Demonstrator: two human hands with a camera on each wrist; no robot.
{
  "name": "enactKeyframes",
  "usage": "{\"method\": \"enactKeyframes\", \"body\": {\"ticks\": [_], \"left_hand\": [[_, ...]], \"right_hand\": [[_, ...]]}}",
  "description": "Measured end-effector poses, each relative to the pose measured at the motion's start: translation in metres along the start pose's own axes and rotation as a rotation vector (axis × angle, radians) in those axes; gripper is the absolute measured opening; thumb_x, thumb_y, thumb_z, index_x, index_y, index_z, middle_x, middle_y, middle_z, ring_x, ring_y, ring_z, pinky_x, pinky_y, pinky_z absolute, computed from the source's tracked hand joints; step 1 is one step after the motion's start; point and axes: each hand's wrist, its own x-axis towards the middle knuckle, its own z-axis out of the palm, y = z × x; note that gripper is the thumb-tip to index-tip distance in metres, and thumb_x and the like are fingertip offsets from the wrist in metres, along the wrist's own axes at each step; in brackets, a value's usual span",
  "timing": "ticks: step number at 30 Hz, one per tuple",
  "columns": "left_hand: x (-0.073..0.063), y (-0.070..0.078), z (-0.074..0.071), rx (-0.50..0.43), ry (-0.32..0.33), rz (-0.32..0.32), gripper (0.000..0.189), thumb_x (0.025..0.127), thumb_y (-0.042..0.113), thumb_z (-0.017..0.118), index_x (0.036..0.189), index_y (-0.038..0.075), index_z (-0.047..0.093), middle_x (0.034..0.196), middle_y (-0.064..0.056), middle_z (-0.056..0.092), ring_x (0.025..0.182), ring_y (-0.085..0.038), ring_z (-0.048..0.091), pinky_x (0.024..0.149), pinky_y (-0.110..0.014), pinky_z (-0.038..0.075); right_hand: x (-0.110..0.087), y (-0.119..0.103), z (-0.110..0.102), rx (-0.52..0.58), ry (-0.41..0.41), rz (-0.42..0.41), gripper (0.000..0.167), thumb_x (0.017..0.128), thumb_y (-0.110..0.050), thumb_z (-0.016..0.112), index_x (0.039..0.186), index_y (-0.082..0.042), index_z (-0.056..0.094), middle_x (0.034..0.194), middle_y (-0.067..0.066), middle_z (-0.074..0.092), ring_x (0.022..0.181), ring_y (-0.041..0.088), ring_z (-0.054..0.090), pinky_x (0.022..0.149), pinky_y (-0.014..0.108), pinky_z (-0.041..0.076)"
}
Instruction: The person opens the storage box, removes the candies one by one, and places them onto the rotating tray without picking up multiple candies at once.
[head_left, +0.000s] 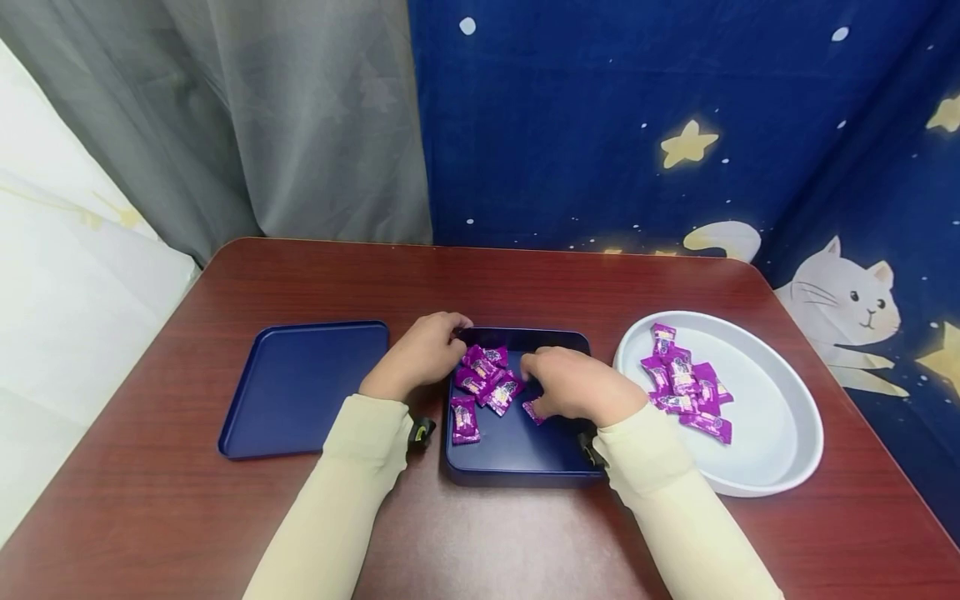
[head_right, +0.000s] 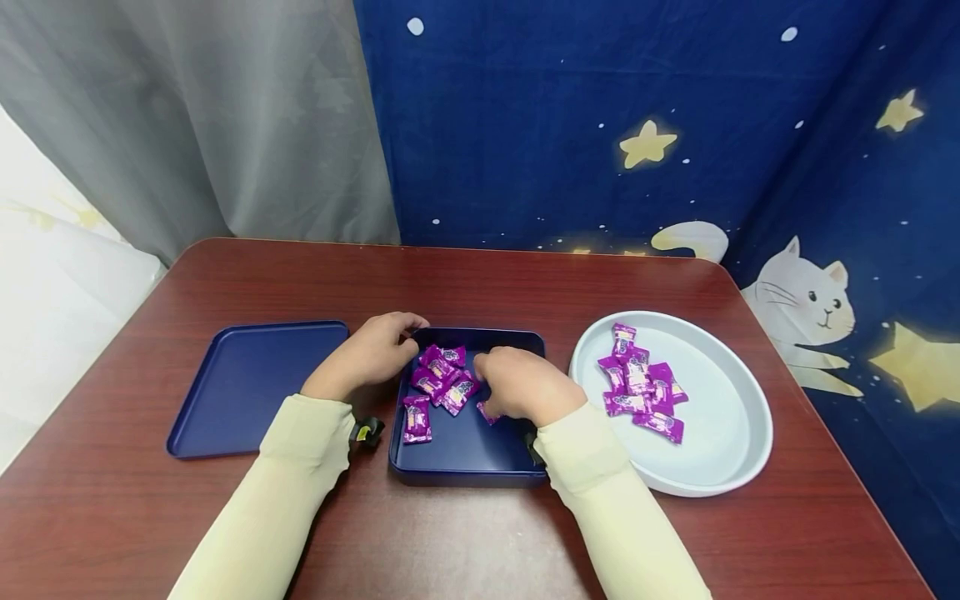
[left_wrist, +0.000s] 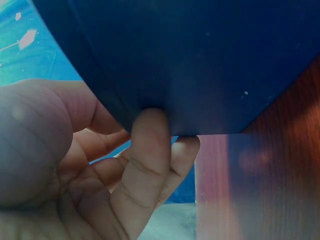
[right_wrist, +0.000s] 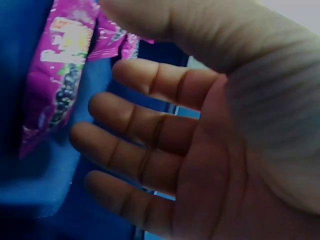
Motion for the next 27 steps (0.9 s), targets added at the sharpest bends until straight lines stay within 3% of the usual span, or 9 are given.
{"method": "enactKeyframes", "body": {"ticks": [8, 18, 27], "left_hand": [[0.0, 0.0, 0.0, -0.002, 0.001, 0.001, 0.034, 0.097, 0.008, 0.057, 0.13, 0.002, 0.061, 0.128, -0.017, 0.06, 0.11, -0.029, 0.056, 0.104, -0.046, 0.044], [0.001, -0.001, 0.0, -0.002, -0.001, 0.004, 0.035, 0.097, 0.008, 0.057, 0.13, 0.002, 0.061, 0.129, -0.017, 0.06, 0.11, -0.028, 0.055, 0.104, -0.046, 0.044], [0.001, -0.002, 0.001, -0.004, -0.002, 0.005, 0.034, 0.097, 0.008, 0.056, 0.13, 0.002, 0.061, 0.129, -0.016, 0.06, 0.111, -0.028, 0.055, 0.104, -0.045, 0.044]], "right_hand": [[0.005, 0.001, 0.008, -0.033, -0.019, -0.006, 0.028, 0.079, -0.023, 0.084, 0.1, -0.014, 0.069, 0.091, -0.001, 0.059, 0.082, 0.018, 0.054, 0.077, 0.035, 0.05], [0.007, 0.004, 0.012, -0.043, 0.006, -0.025, 0.018, 0.082, -0.017, 0.08, 0.088, -0.012, 0.063, 0.078, 0.0, 0.055, 0.074, 0.02, 0.051, 0.07, 0.035, 0.047], [0.006, 0.004, 0.011, -0.025, -0.001, -0.005, 0.017, 0.084, -0.012, 0.079, 0.092, -0.01, 0.064, 0.079, 0.002, 0.056, 0.075, 0.021, 0.052, 0.071, 0.034, 0.049]]}}
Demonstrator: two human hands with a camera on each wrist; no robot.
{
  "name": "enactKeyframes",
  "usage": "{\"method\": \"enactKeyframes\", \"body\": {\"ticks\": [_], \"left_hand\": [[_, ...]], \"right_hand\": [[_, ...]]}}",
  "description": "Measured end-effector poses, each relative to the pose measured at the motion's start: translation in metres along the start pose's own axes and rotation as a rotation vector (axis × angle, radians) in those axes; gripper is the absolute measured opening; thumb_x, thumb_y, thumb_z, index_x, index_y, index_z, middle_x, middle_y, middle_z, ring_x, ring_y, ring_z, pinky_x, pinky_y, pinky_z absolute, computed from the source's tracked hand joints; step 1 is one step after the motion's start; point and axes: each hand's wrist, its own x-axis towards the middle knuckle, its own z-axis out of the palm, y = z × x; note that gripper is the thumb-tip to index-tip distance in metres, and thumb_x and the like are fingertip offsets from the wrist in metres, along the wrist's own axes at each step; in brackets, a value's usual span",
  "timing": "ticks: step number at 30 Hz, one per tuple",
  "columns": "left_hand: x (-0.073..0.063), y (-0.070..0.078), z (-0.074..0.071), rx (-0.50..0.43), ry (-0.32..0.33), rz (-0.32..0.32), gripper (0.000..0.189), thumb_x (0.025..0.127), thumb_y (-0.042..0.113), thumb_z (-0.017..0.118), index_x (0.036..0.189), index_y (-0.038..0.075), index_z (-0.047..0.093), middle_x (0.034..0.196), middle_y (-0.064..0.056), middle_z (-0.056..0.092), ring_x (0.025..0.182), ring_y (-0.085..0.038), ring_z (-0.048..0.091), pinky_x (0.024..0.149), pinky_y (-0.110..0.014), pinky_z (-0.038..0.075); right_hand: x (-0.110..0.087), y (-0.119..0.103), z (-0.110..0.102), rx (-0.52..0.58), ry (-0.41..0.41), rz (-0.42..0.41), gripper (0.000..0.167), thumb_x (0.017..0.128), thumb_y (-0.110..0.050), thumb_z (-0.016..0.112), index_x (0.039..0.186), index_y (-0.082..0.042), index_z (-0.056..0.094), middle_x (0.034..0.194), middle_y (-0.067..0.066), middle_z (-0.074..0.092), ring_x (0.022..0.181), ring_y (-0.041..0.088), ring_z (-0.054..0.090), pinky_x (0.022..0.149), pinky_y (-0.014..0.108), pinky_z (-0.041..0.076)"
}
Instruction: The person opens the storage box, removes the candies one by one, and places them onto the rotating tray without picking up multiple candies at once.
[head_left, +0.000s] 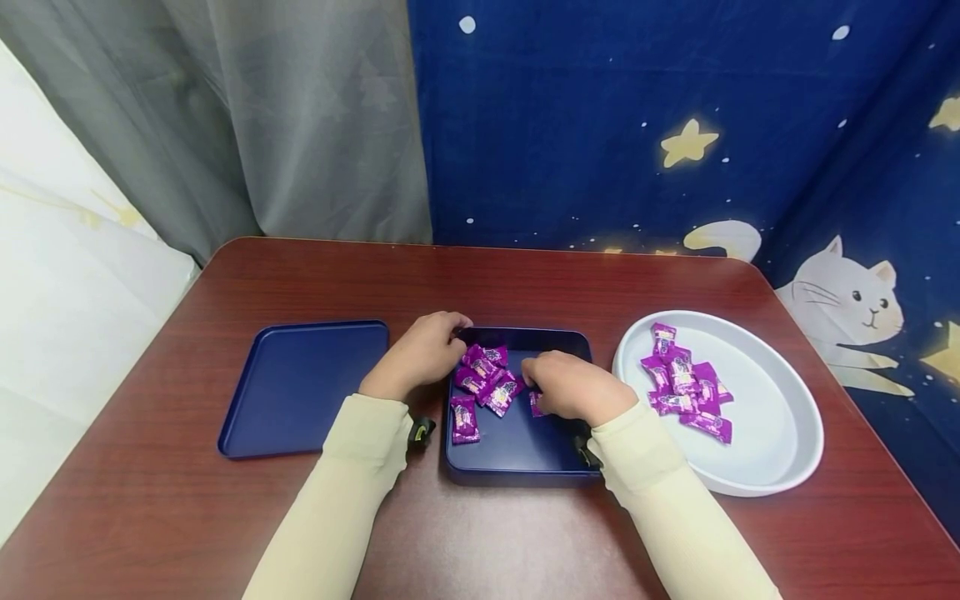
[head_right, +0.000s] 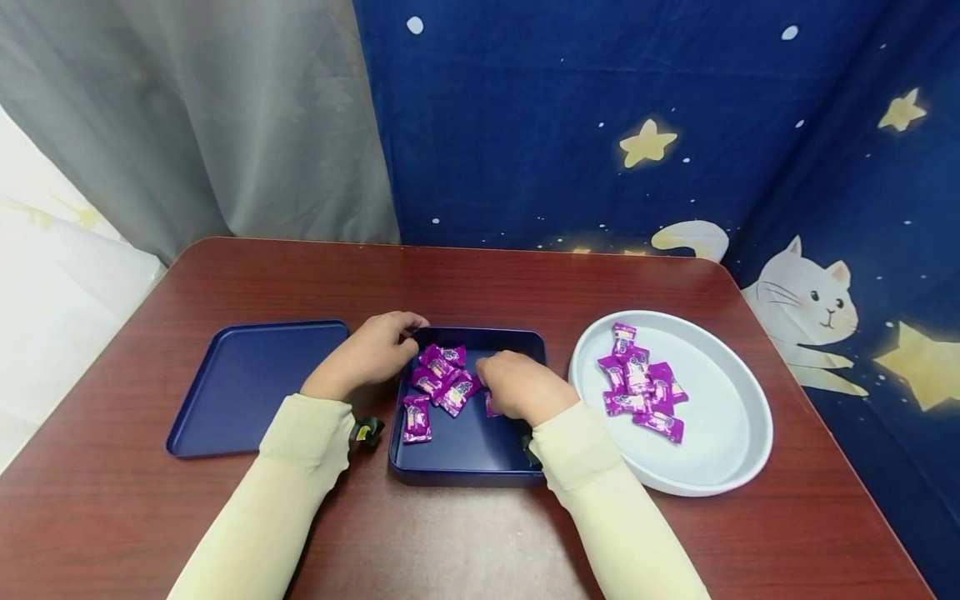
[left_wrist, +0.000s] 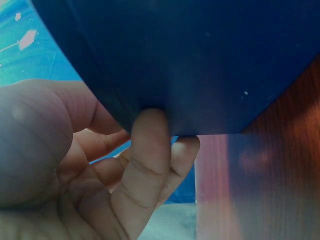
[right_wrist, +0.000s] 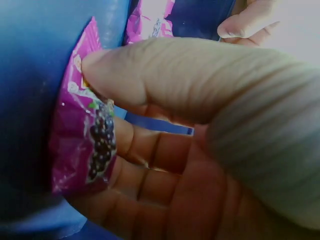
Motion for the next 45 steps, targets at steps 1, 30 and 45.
{"method": "enactKeyframes", "body": {"ticks": [1, 30, 45], "left_hand": [[0.0, 0.0, 0.0, 0.001, 0.0, 0.002, 0.034, 0.097, 0.008, 0.056, 0.13, 0.002, 0.061, 0.129, -0.016, 0.06, 0.111, -0.028, 0.055, 0.104, -0.045, 0.044], [0.0, -0.001, 0.001, -0.003, -0.001, 0.004, 0.035, 0.097, 0.009, 0.056, 0.131, 0.002, 0.061, 0.13, -0.017, 0.059, 0.114, -0.029, 0.055, 0.104, -0.046, 0.044], [-0.001, 0.0, -0.002, -0.011, -0.008, -0.001, 0.035, 0.097, 0.008, 0.056, 0.131, 0.002, 0.061, 0.13, -0.016, 0.059, 0.113, -0.029, 0.055, 0.104, -0.046, 0.044]], "right_hand": [[0.0, 0.0, 0.0, -0.001, 0.002, 0.0, 0.017, 0.084, -0.011, 0.079, 0.092, -0.009, 0.064, 0.079, 0.002, 0.056, 0.075, 0.021, 0.052, 0.071, 0.034, 0.049], [-0.001, 0.004, -0.002, -0.008, 0.058, 0.069, 0.012, 0.087, -0.016, 0.076, 0.084, -0.012, 0.064, 0.07, 0.001, 0.056, 0.066, 0.02, 0.054, 0.063, 0.033, 0.049], [-0.011, 0.008, -0.018, 0.003, 0.161, -0.109, 0.008, 0.089, -0.004, 0.067, 0.095, -0.006, 0.062, 0.076, 0.002, 0.055, 0.074, 0.021, 0.053, 0.074, 0.036, 0.05]]}}
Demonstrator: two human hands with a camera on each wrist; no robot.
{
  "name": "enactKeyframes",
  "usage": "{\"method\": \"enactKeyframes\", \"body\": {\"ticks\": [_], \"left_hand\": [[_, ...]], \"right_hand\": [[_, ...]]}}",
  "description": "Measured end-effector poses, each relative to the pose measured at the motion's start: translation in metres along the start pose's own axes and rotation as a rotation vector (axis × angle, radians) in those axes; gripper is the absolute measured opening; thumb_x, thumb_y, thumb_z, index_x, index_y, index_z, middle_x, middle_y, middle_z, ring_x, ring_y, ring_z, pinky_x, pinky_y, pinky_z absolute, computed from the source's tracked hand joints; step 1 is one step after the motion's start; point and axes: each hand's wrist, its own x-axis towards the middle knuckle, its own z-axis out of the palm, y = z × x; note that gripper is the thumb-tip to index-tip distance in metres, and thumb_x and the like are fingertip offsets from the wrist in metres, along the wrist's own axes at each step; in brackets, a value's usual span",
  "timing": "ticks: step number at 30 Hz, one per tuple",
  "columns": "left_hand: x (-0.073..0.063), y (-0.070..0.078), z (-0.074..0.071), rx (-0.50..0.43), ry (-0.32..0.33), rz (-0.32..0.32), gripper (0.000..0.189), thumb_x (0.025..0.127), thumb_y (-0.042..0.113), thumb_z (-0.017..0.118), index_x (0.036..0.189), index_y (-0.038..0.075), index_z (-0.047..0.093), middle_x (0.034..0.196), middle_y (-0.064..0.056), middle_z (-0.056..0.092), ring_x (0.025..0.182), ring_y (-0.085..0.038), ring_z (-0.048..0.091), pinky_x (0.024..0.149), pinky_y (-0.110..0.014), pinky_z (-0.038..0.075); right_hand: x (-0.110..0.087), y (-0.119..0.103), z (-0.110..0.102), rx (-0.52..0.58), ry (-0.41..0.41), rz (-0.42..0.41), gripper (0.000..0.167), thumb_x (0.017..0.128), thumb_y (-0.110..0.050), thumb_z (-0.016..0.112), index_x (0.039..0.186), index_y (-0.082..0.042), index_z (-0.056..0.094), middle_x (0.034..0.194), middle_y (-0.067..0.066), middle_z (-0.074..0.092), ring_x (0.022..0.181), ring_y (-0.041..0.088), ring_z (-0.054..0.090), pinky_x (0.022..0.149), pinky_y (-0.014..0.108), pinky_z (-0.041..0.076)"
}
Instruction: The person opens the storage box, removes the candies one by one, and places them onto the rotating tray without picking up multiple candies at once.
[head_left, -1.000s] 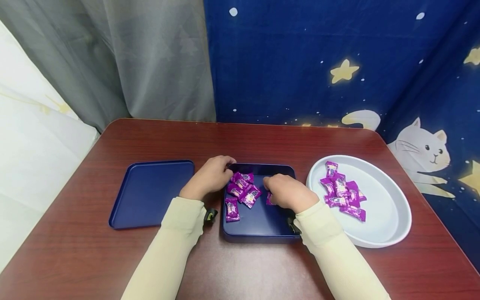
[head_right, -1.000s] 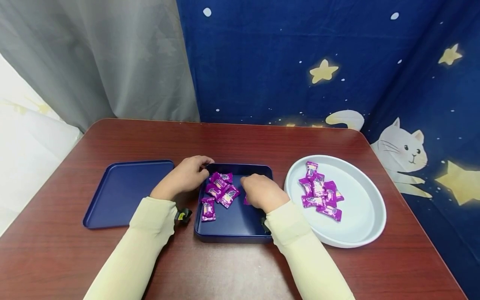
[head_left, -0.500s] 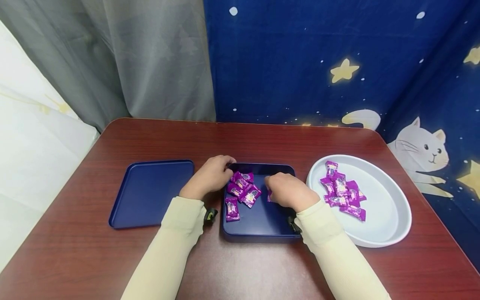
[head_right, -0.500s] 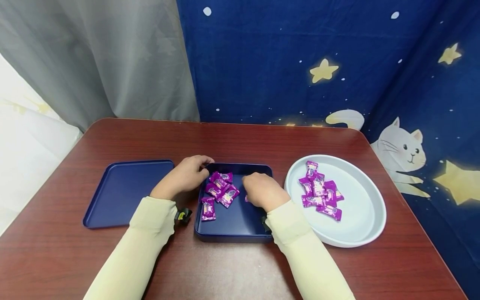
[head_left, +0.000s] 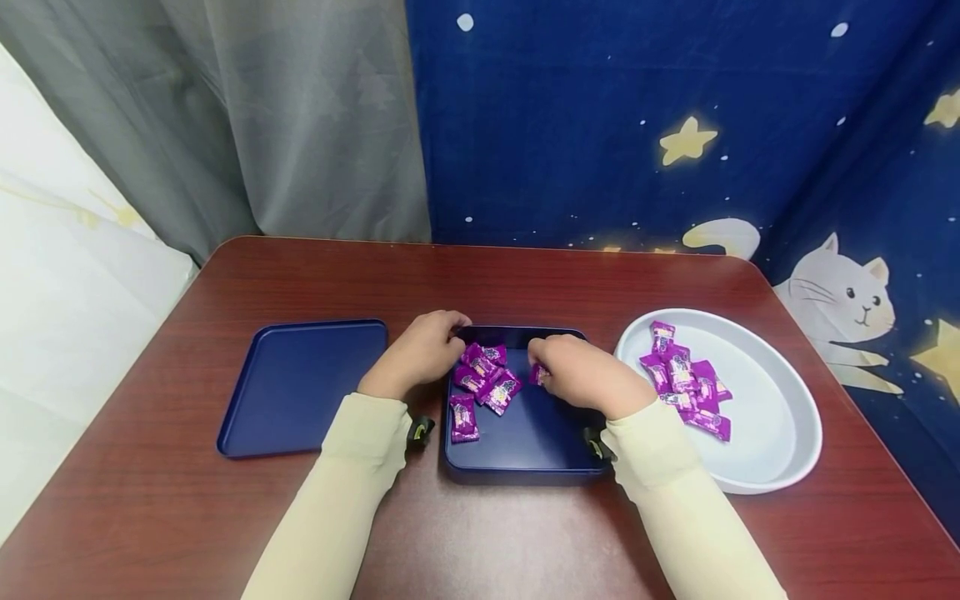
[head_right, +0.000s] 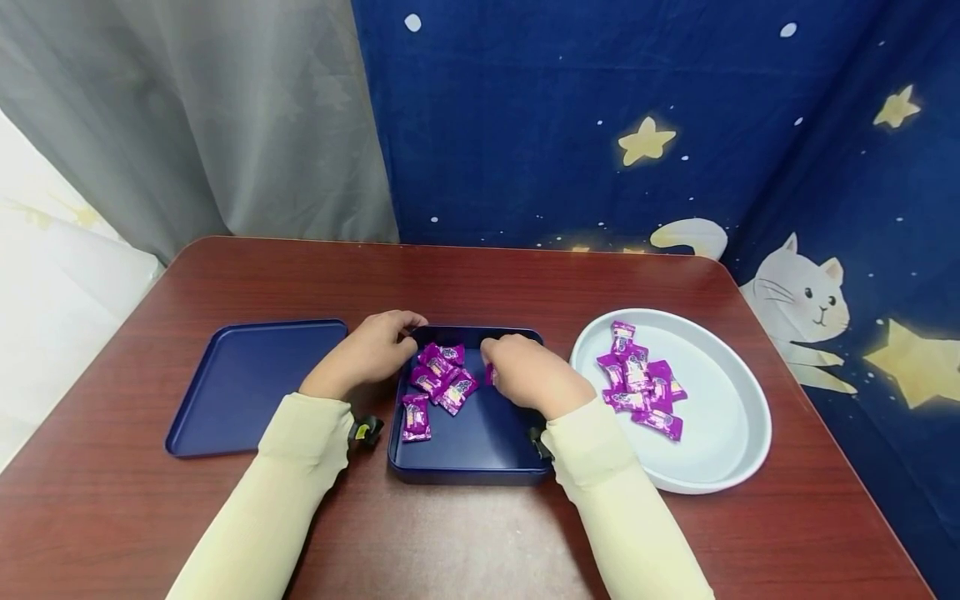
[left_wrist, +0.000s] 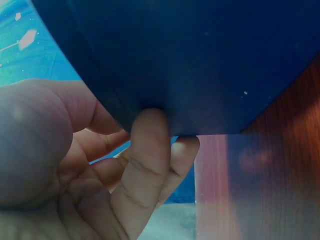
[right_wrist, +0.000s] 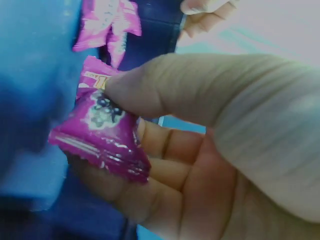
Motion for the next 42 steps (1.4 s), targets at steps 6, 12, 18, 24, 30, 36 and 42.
{"method": "enactKeyframes", "body": {"ticks": [6, 12, 18, 24, 30, 36, 42], "left_hand": [[0.002, -0.001, 0.001, 0.003, 0.002, 0.007, 0.036, 0.097, 0.009, 0.056, 0.131, 0.002, 0.06, 0.131, -0.016, 0.059, 0.113, -0.029, 0.055, 0.105, -0.046, 0.043], [0.002, -0.002, 0.0, 0.004, 0.003, 0.007, 0.035, 0.097, 0.009, 0.056, 0.131, 0.003, 0.061, 0.13, -0.016, 0.059, 0.113, -0.028, 0.055, 0.104, -0.046, 0.044], [0.0, -0.002, -0.001, 0.004, 0.002, -0.001, 0.035, 0.097, 0.009, 0.056, 0.131, 0.002, 0.06, 0.13, -0.016, 0.059, 0.113, -0.028, 0.055, 0.104, -0.045, 0.044], [-0.001, -0.001, -0.002, 0.007, 0.004, -0.004, 0.035, 0.097, 0.009, 0.055, 0.131, 0.002, 0.06, 0.13, -0.016, 0.059, 0.113, -0.028, 0.055, 0.104, -0.046, 0.043], [0.0, 0.0, -0.001, 0.007, 0.003, 0.002, 0.035, 0.097, 0.008, 0.056, 0.13, 0.002, 0.061, 0.129, -0.016, 0.06, 0.111, -0.028, 0.056, 0.103, -0.046, 0.044], [0.001, -0.001, 0.001, 0.007, 0.01, -0.002, 0.034, 0.097, 0.008, 0.056, 0.13, 0.002, 0.061, 0.128, -0.016, 0.06, 0.11, -0.028, 0.056, 0.103, -0.046, 0.045], [0.0, 0.0, 0.001, 0.012, 0.011, 0.01, 0.034, 0.097, 0.007, 0.056, 0.129, 0.001, 0.061, 0.127, -0.017, 0.06, 0.108, -0.028, 0.056, 0.102, -0.046, 0.045]], "right_hand": [[-0.007, -0.002, -0.01, 0.018, 0.04, -0.006, 0.012, 0.088, -0.006, 0.071, 0.098, -0.007, 0.064, 0.084, 0.002, 0.059, 0.079, 0.021, 0.056, 0.079, 0.038, 0.053], [-0.014, -0.004, -0.021, 0.034, 0.064, 0.004, 0.012, 0.088, -0.006, 0.071, 0.097, -0.009, 0.063, 0.086, 0.002, 0.059, 0.08, 0.021, 0.057, 0.078, 0.038, 0.053], [-0.024, -0.002, -0.031, 0.053, 0.113, 0.016, 0.012, 0.088, -0.004, 0.07, 0.095, -0.011, 0.061, 0.085, 0.001, 0.059, 0.078, 0.02, 0.056, 0.075, 0.037, 0.052], [-0.033, 0.002, -0.038, 0.066, 0.139, 0.053, 0.011, 0.089, -0.004, 0.07, 0.095, -0.01, 0.062, 0.085, 0.001, 0.059, 0.077, 0.019, 0.055, 0.072, 0.035, 0.052], [-0.043, 0.015, -0.044, 0.092, 0.147, 0.084, 0.01, 0.09, -0.004, 0.069, 0.095, -0.009, 0.062, 0.083, 0.001, 0.059, 0.074, 0.018, 0.056, 0.069, 0.036, 0.051], [-0.058, 0.038, -0.052, 0.093, 0.169, 0.109, 0.01, 0.09, -0.001, 0.066, 0.096, -0.008, 0.063, 0.082, 0.002, 0.061, 0.077, 0.021, 0.057, 0.074, 0.042, 0.05], [-0.069, 0.06, -0.056, 0.091, 0.177, 0.171, 0.017, 0.089, -0.001, 0.064, 0.106, -0.002, 0.061, 0.088, 0.008, 0.062, 0.082, 0.027, 0.058, 0.08, 0.049, 0.05]]}}
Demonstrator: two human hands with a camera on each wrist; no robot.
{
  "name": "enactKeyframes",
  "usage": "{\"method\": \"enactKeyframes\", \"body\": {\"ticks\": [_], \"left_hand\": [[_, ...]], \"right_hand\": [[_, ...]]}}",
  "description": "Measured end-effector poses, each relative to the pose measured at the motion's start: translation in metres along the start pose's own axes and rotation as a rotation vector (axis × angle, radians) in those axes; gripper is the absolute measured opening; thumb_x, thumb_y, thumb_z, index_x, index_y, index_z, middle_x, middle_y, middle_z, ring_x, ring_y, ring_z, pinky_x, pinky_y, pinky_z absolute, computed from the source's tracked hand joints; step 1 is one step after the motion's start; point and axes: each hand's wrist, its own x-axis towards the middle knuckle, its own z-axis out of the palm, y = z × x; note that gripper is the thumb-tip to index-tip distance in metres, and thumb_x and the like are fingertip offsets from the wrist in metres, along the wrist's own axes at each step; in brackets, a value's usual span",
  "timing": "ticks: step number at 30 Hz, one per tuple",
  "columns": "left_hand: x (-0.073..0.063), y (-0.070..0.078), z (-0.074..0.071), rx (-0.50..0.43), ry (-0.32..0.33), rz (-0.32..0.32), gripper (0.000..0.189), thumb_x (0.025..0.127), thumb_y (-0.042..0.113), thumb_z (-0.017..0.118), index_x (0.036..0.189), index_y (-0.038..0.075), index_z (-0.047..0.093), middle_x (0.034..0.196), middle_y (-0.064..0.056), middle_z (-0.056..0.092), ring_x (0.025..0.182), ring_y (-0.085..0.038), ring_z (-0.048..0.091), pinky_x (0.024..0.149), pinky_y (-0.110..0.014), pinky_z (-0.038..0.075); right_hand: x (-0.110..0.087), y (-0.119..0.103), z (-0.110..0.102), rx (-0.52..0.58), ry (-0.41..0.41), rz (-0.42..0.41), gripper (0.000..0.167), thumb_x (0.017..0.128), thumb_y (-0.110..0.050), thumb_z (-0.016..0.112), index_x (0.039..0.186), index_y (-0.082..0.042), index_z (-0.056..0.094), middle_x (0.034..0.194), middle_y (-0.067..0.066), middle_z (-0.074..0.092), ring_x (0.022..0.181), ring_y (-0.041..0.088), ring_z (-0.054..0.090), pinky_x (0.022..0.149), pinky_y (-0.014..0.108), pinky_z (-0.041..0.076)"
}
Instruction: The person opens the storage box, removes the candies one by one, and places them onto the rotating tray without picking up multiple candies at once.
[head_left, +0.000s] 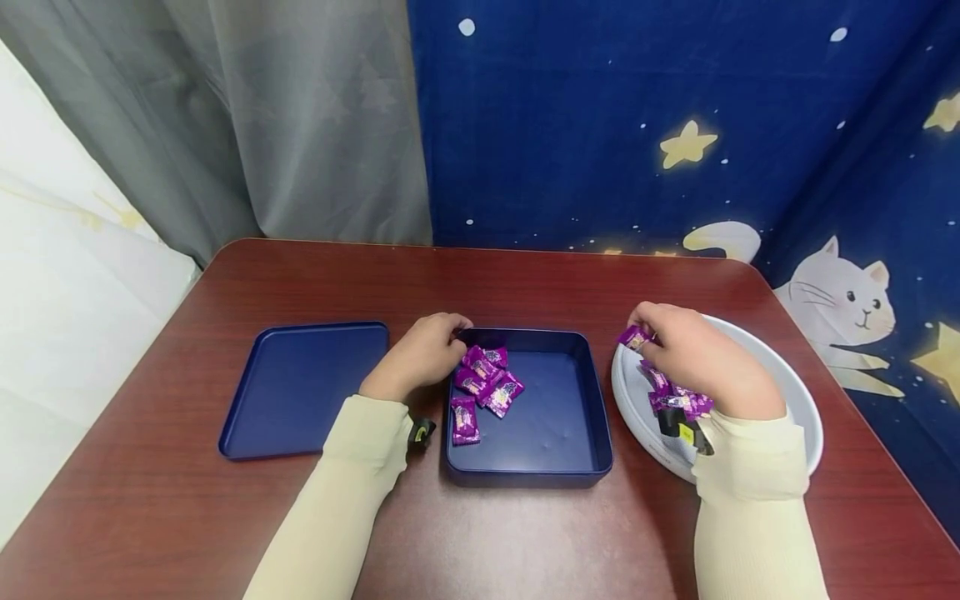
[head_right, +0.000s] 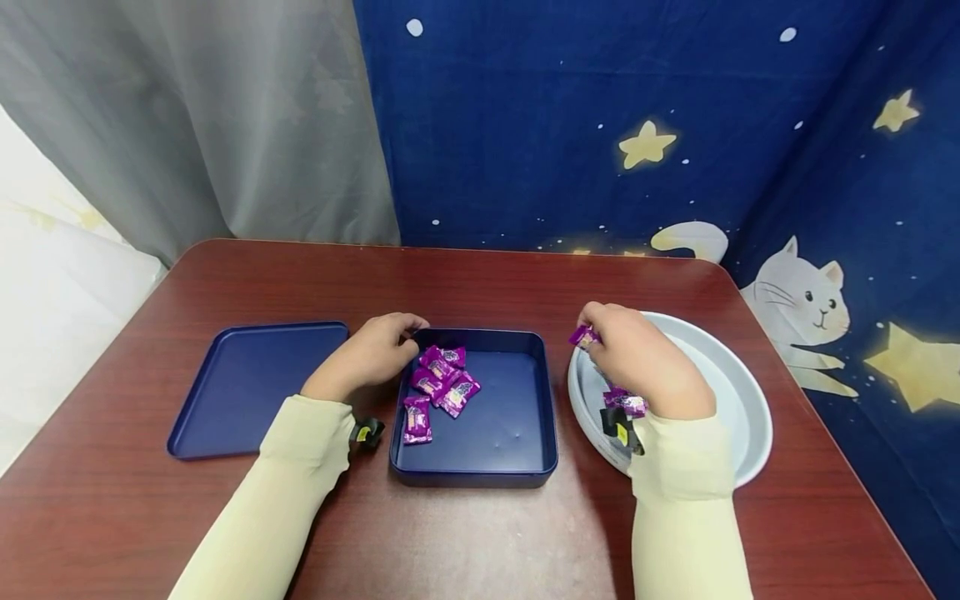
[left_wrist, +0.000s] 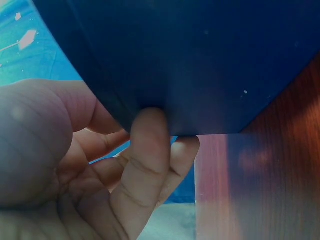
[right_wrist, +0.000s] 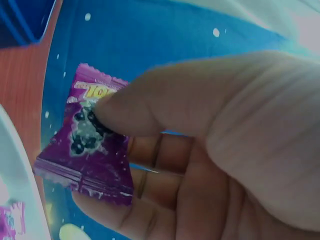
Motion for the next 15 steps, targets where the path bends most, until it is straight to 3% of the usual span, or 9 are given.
{"method": "enactKeyframes", "body": {"ticks": [6, 15], "left_hand": [[0.001, -0.001, 0.001, 0.005, 0.003, 0.005, 0.034, 0.096, 0.008, 0.057, 0.13, 0.001, 0.061, 0.126, -0.017, 0.061, 0.106, -0.028, 0.057, 0.101, -0.045, 0.046], [0.0, -0.002, 0.001, 0.002, 0.003, 0.005, 0.034, 0.096, 0.007, 0.056, 0.13, 0.001, 0.061, 0.126, -0.016, 0.061, 0.105, -0.028, 0.056, 0.101, -0.045, 0.046]], "right_hand": [[-0.003, 0.02, -0.001, 0.005, -0.007, 0.079, 0.023, 0.09, -0.003, 0.065, 0.112, 0.0, 0.061, 0.087, 0.01, 0.062, 0.082, 0.029, 0.058, 0.079, 0.051, 0.05], [-0.008, 0.045, 0.003, 0.026, -0.086, 0.195, 0.028, 0.089, -0.004, 0.061, 0.117, 0.0, 0.06, 0.095, 0.013, 0.064, 0.082, 0.028, 0.059, 0.079, 0.052, 0.05]]}}
